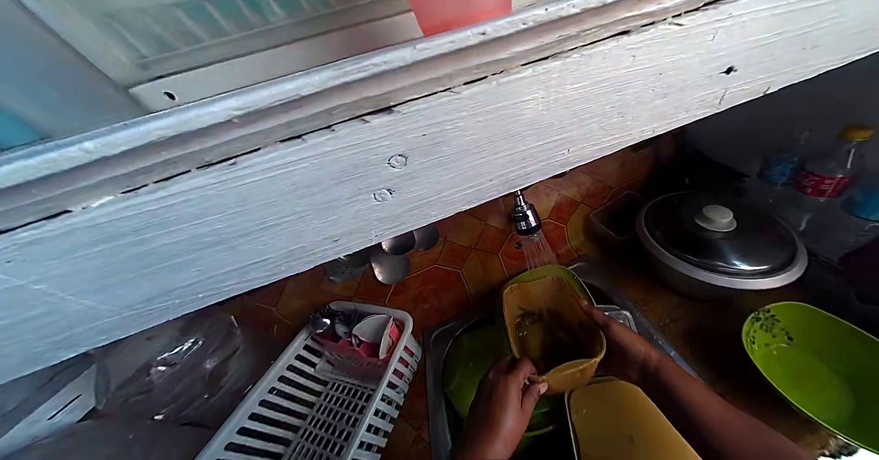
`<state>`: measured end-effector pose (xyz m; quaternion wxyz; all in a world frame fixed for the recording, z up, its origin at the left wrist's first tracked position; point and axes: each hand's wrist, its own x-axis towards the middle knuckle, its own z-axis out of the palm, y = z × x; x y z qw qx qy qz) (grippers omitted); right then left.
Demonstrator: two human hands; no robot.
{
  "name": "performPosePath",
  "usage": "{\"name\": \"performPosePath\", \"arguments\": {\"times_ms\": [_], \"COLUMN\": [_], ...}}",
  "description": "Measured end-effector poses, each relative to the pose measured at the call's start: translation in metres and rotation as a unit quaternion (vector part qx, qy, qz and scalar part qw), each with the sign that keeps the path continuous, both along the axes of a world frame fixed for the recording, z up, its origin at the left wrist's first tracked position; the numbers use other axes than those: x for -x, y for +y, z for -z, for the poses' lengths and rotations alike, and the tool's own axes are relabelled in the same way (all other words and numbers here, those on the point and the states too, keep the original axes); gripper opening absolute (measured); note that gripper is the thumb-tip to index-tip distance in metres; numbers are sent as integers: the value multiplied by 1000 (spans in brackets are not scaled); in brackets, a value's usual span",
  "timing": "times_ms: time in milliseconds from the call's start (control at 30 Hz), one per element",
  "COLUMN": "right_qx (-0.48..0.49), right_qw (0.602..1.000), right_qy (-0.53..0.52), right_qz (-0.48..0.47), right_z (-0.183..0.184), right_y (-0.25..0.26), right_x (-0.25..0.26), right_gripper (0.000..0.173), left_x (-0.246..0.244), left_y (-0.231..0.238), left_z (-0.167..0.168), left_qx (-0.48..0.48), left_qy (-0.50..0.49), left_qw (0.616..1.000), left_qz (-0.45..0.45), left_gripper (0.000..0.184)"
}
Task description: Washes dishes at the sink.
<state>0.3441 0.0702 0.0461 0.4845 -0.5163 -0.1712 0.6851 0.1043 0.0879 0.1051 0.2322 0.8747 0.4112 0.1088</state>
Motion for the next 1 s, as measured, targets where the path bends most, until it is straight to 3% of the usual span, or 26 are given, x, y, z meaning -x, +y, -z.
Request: {"name": "performPosePath", "arguments": {"times_ms": [67,133,200,267,333,467,733,900,1000], "right_qx": [-6,-34,-80,-102,-78,-36,-155,-110,-115], "right_qw": [999,996,987,982,980,978,970,976,972], "right_qy": [29,19,-22,-95,-153,-164,-6,51,64], "right_qz": [11,84,135,126,105,124,185,181,196], "right_z": [-5,-12,-6,-2,-9,-18,16,19,17], "right_y": [-7,-9,-1,3,-1,-14,-12,7,21], "right_x": [6,9,1,-7,-7,-13,-3,18,20], "right_gripper": [47,39,48,57,58,55,50,38,39], "left_x": [10,15,11,3,-6,-25,-40,-38,-31], "left_y": [-4,-5,-5,-13,-17,-19,-15,-15,-13], "left_z": [6,19,38,53,62,95,127,131,128], "left_qx": [-35,3,76,158,278,397,451,456,453], "left_qy": [-60,-156,-215,-189,-81,32,29,12,-19], "left_qw": [998,987,967,955,946,914,892,889,889], "left_qz": [-2,-37,-113,-165,-146,-75,-14,-42,-67], "left_gripper": [25,55,82,74,55,60,42,34,28]}}
